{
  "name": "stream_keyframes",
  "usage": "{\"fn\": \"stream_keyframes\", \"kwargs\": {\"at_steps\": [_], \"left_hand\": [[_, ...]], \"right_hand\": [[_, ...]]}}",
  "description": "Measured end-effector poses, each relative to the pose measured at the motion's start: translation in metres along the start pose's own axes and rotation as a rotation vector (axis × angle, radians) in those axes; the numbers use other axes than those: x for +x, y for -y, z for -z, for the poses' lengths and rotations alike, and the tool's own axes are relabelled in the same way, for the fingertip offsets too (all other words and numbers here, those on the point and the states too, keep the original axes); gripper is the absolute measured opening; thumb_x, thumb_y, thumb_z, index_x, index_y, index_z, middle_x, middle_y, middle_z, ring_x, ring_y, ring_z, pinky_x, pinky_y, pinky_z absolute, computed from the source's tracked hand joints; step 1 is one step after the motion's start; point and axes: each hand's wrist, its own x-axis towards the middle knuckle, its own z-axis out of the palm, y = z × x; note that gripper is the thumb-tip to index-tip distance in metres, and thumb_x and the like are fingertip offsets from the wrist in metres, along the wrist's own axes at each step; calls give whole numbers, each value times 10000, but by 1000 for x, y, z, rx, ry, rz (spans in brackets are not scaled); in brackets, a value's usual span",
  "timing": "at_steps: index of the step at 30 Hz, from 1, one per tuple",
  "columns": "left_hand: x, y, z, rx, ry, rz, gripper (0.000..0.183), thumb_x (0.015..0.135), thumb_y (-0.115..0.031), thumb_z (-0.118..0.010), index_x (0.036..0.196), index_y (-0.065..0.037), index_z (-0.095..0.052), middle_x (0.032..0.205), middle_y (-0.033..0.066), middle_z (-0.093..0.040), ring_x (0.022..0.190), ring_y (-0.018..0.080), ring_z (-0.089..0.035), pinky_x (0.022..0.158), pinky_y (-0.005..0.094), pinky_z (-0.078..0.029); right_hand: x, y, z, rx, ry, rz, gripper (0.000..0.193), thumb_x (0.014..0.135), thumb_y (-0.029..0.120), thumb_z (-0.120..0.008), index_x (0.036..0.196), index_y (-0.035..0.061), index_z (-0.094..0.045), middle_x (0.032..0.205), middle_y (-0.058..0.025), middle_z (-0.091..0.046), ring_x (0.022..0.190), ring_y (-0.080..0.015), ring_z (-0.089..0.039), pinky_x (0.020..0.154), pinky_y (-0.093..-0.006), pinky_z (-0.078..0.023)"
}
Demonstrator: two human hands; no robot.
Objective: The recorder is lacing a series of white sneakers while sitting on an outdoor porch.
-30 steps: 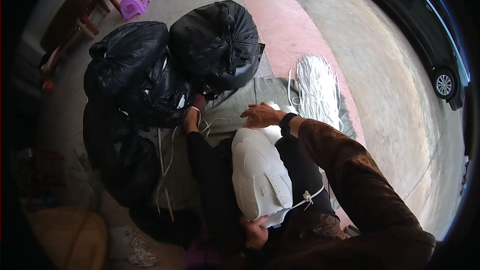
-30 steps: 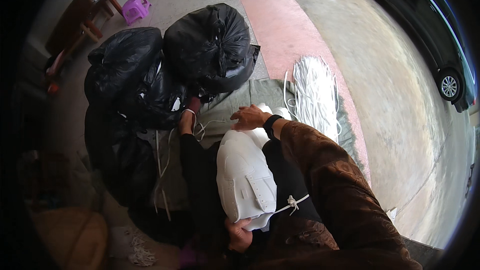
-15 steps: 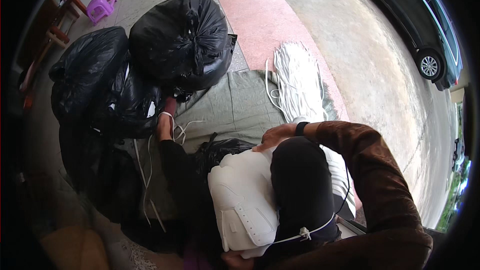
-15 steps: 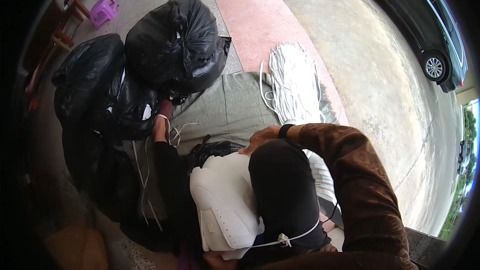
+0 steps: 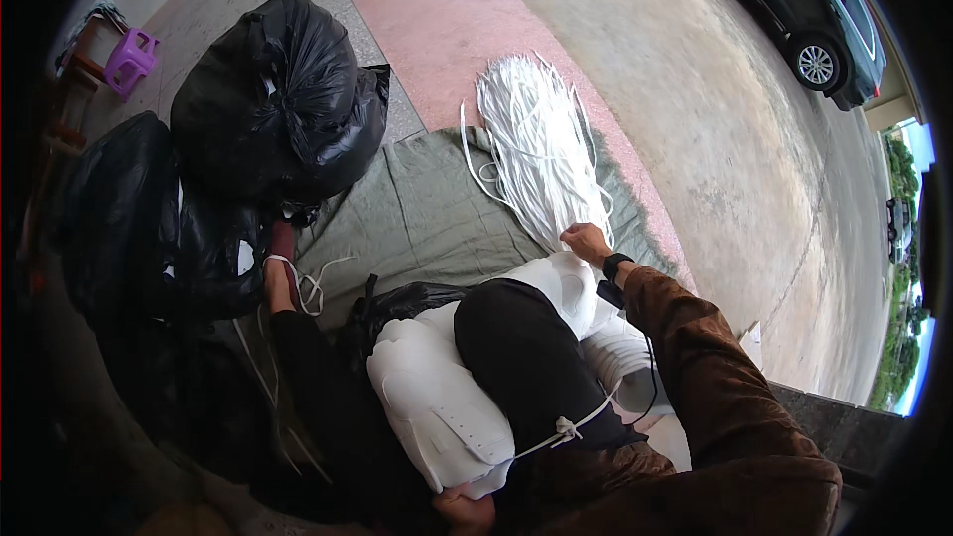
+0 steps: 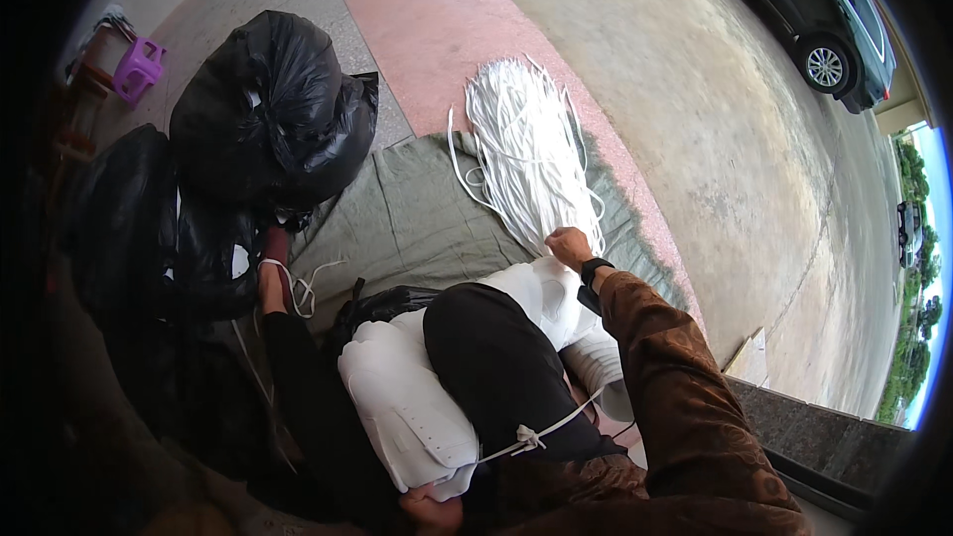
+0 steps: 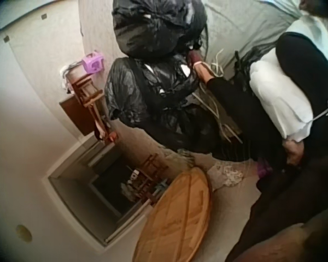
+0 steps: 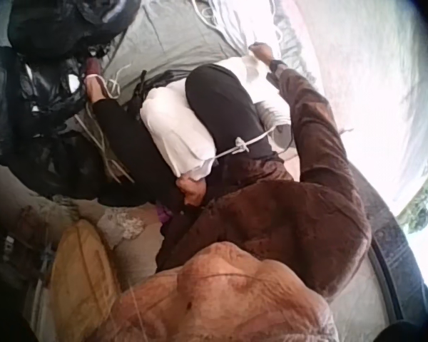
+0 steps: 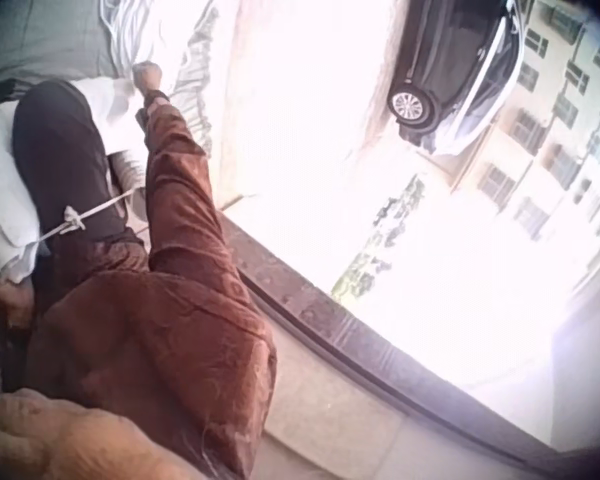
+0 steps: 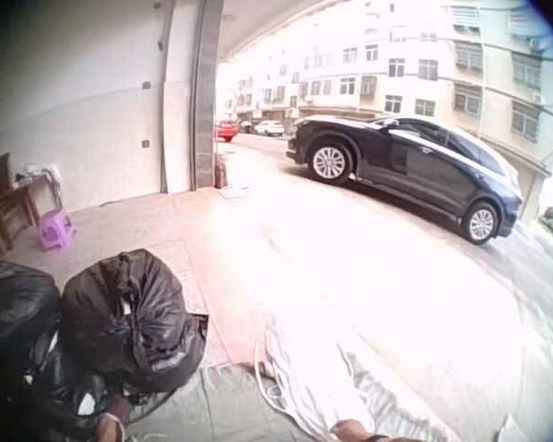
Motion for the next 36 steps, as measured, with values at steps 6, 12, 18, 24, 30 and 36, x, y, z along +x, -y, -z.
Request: {"fn": "stream_keyframes", "kwargs": {"at_steps": [6, 12, 18, 24, 30, 36], "left_hand": [[-72, 39, -45, -359, 168, 193, 330, 854, -400, -706, 894, -87, -612, 845, 65, -619, 720, 234, -624, 641, 346, -499], [-98, 73, -91, -1188, 268, 325, 331, 895, -218, -614, 1118, 27, -618, 1112, 126, -642, 966, 233, -626, 849, 377, -506], [-21, 39, -67, -1434, 662, 854, 443, 910, -273, -570, 1262, -4, -570, 1230, 131, -617, 1085, 261, -604, 934, 408, -496], [-21, 34, -76, -1892, 619, 1245, 487, 916, -344, -527, 1286, -28, -554, 1270, 116, -594, 1122, 289, -595, 961, 441, -498], [-128, 46, -99, -1088, 512, 817, 423, 924, -262, -598, 1255, 0, -565, 1189, 166, -620, 1028, 280, -610, 920, 402, -492], [-51, 21, -59, -1262, 602, 594, 348, 917, -218, -670, 1163, 23, -616, 1153, 201, -628, 995, 293, -619, 890, 386, -479]], "right_hand": [[-8, -4, -27, -23, 95, 30, 278, 834, 280, -630, 960, 78, -773, 950, -182, -730, 917, -330, -699, 859, -382, -533], [-5, 4, -42, 77, -1, 146, 208, 781, 200, -627, 856, 71, -773, 839, -169, -723, 809, -333, -703, 811, -381, -546], [17, -5, -36, -21, 68, 12, 264, 767, 266, -668, 886, 57, -776, 868, -145, -746, 817, -285, -714, 800, -351, -555], [9, 3, -40, 48, -210, -156, 219, 668, 218, -788, 818, 78, -712, 821, -135, -724, 783, -289, -692, 760, -368, -549], [16, 7, -45, 47, -170, -74, 292, 701, 264, -783, 878, 42, -716, 873, -170, -725, 841, -311, -698, 789, -381, -549], [38, -2, -43, -110, -168, -70, 244, 712, 261, -745, 786, 29, -725, 825, -194, -719, 812, -353, -700, 777, -406, -557]]}}
